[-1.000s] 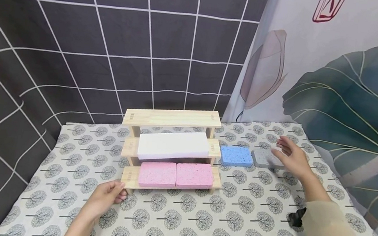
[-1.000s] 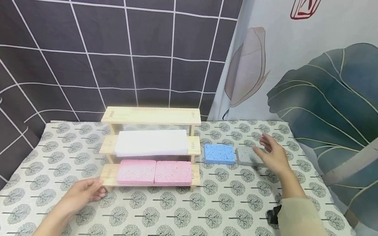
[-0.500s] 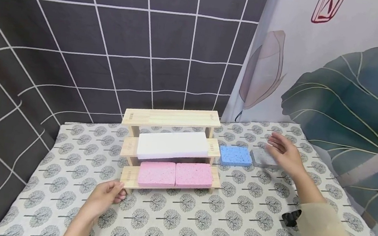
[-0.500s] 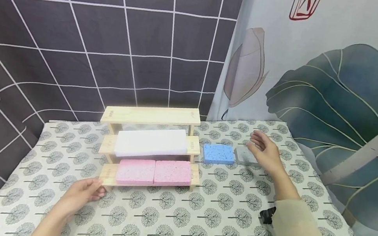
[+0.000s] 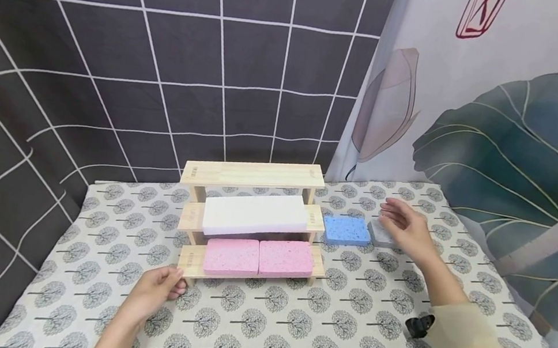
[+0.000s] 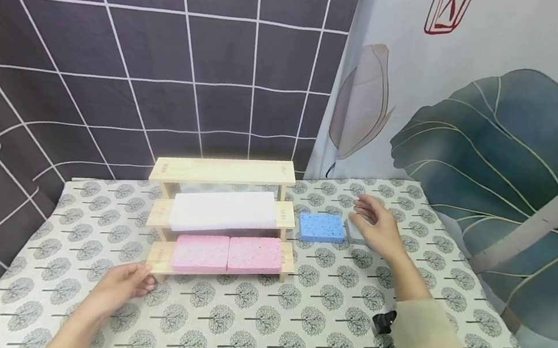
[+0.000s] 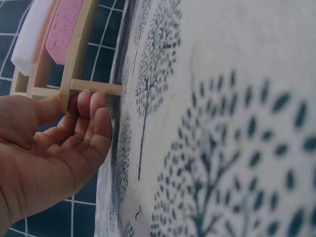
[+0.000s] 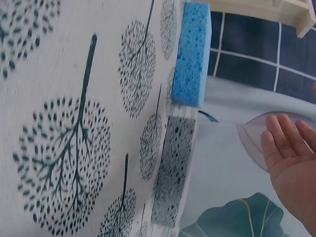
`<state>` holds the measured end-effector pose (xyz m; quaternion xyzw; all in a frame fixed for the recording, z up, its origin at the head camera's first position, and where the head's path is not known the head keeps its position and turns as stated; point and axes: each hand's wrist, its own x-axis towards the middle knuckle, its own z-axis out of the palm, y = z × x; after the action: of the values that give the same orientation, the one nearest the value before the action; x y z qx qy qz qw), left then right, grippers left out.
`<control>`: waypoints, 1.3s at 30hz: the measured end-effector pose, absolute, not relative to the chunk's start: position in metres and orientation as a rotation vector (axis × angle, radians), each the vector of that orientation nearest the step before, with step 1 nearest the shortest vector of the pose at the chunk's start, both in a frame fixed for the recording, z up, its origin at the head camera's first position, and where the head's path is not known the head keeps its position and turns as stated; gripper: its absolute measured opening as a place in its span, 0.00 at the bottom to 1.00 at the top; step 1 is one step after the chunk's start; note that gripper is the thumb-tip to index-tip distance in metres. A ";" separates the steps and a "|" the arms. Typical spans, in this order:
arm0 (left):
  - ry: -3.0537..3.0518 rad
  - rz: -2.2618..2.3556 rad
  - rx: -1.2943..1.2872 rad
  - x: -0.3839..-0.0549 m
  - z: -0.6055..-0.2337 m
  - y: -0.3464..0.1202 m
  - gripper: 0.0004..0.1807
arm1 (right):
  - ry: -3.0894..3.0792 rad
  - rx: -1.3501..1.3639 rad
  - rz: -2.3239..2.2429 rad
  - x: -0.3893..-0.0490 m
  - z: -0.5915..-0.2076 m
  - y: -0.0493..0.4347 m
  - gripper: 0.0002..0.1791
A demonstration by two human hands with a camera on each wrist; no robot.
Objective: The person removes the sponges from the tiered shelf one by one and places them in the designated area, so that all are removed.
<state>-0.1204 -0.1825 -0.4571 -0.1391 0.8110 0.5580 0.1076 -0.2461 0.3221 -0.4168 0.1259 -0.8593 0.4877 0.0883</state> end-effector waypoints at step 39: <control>2.382 1.641 -0.418 -0.120 -0.457 -0.183 0.16 | -2.484 0.585 1.453 -0.237 -0.407 0.262 0.26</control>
<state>-0.1201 -0.1833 -0.4574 -0.1422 0.8103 0.5580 0.1092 -0.2367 0.2617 -0.4071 0.1982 -0.8415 0.4921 0.1024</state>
